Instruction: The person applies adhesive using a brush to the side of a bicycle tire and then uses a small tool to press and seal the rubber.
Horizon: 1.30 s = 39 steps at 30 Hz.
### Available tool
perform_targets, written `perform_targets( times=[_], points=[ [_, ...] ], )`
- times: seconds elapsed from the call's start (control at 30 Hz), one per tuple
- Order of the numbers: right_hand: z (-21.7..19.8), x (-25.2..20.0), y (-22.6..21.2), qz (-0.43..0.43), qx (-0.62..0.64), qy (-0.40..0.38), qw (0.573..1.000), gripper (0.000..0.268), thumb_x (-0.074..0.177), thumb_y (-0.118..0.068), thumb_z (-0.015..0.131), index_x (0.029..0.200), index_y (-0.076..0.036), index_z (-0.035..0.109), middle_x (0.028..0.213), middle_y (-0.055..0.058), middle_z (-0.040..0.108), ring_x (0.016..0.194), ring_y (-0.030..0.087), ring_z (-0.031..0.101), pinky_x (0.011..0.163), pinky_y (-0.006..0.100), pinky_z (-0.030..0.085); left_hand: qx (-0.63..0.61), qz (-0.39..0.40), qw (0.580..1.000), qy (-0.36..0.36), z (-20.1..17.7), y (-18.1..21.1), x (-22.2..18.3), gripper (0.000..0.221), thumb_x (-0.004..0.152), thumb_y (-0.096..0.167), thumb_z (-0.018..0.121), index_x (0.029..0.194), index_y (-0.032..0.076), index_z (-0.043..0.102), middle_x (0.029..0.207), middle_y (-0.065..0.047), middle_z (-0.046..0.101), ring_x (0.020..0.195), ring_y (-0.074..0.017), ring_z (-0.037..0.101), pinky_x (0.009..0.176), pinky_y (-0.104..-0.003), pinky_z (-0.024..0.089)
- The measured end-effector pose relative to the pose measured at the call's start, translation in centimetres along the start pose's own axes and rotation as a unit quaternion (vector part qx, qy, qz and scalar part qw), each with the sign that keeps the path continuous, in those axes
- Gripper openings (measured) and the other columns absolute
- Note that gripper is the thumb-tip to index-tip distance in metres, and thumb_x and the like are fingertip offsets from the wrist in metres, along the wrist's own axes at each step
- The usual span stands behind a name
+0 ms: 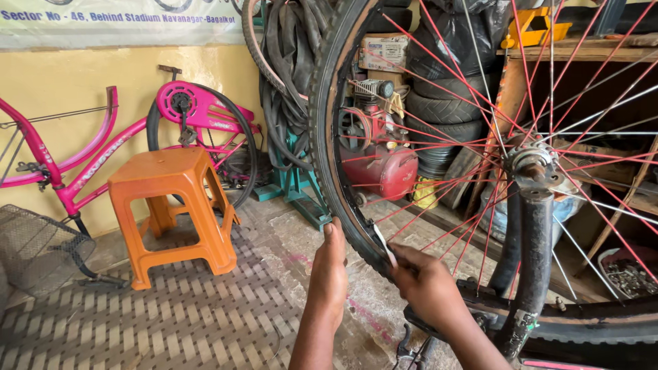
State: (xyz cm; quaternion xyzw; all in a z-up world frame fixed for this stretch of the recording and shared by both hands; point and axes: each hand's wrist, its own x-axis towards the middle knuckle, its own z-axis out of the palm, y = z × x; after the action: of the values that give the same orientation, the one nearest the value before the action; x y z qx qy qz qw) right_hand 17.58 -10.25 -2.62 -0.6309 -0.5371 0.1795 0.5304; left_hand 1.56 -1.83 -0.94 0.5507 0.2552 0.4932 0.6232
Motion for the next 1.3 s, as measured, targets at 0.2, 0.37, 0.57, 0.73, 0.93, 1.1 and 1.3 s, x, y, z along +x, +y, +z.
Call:
perform_targets(
  times=[0.2, 0.37, 0.57, 0.73, 0.93, 1.1, 1.3],
  points=[
    [0.8, -2.0, -2.1, -0.038, -0.014, 0.089, 0.995, 0.040, 0.084, -0.009, 0.072, 0.125, -0.009, 0.070, 0.073, 0.006, 0.073, 0.060, 0.012, 0.061, 0.058, 0.031, 0.053, -0.024, 0.007, 1.000, -0.015, 0.1, 0.0, 0.1, 0.089, 0.098, 0.065, 0.025, 0.160, 0.003, 0.014, 0.171, -0.012, 0.013, 0.159, -0.0199, 0.014, 0.125, -0.034, 0.009],
    [4.5, 0.0, -3.5, -0.086, -0.024, 0.155, 0.984, 0.043, 0.085, -0.005, 0.069, 0.127, -0.009, 0.070, 0.073, 0.012, 0.071, 0.058, 0.013, 0.063, 0.062, 0.030, 0.054, -0.022, 0.000, 1.000, -0.014, -0.1, 0.4, -0.2, 0.086, 0.099, 0.063, 0.023, 0.161, 0.004, 0.015, 0.171, -0.011, 0.017, 0.158, -0.0201, 0.016, 0.124, -0.036, 0.011],
    [3.9, -1.9, -2.4, 0.017, -0.054, 0.135, 0.989, 0.038, 0.091, -0.011, 0.070, 0.129, -0.014, 0.074, 0.063, 0.023, 0.065, 0.057, 0.022, 0.054, 0.058, 0.038, 0.051, -0.038, -0.002, 0.999, -0.023, -0.4, -0.2, 0.2, 0.086, 0.100, 0.063, 0.026, 0.160, 0.002, 0.016, 0.171, -0.012, 0.015, 0.159, -0.0195, 0.014, 0.125, -0.035, 0.009],
    [5.0, -0.4, -3.4, -0.102, -0.027, 0.171, 0.980, 0.041, 0.085, -0.004, 0.067, 0.126, -0.009, 0.070, 0.071, 0.021, 0.069, 0.052, 0.023, 0.062, 0.058, 0.036, 0.054, -0.023, -0.005, 1.000, -0.013, -0.3, 0.1, 0.0, 0.089, 0.097, 0.067, 0.025, 0.161, 0.005, 0.016, 0.172, -0.011, 0.015, 0.159, -0.0201, 0.014, 0.125, -0.036, 0.008],
    [3.1, -3.7, -2.3, -0.062, -0.064, 0.155, 0.984, 0.038, 0.086, -0.008, 0.067, 0.123, -0.013, 0.073, 0.070, 0.021, 0.070, 0.053, 0.029, 0.068, 0.060, 0.037, 0.056, -0.005, -0.015, 1.000, -0.011, -0.4, 0.7, -0.1, 0.091, 0.095, 0.069, 0.022, 0.161, 0.008, 0.012, 0.172, -0.009, 0.010, 0.159, -0.0195, 0.011, 0.124, -0.037, 0.005],
    [3.4, -2.4, -3.0, -0.163, -0.107, 0.173, 0.965, 0.039, 0.083, -0.003, 0.067, 0.121, -0.010, 0.072, 0.082, 0.023, 0.070, 0.069, 0.038, 0.069, 0.063, 0.040, 0.055, -0.007, -0.007, 1.000, -0.012, -0.4, 0.6, 0.1, 0.092, 0.095, 0.070, 0.024, 0.162, 0.007, 0.012, 0.172, -0.011, 0.010, 0.159, -0.0203, 0.012, 0.125, -0.037, 0.006],
    [3.3, -2.6, -4.2, -0.131, -0.100, 0.163, 0.973, 0.040, 0.083, -0.006, 0.066, 0.122, -0.014, 0.072, 0.088, 0.023, 0.072, 0.078, 0.040, 0.072, 0.070, 0.042, 0.058, -0.044, 0.056, 0.997, -0.029, -0.8, 0.4, 0.9, 0.088, 0.098, 0.064, 0.026, 0.159, 0.001, 0.019, 0.172, -0.012, 0.017, 0.159, -0.0196, 0.014, 0.124, -0.035, 0.008]
  ],
)
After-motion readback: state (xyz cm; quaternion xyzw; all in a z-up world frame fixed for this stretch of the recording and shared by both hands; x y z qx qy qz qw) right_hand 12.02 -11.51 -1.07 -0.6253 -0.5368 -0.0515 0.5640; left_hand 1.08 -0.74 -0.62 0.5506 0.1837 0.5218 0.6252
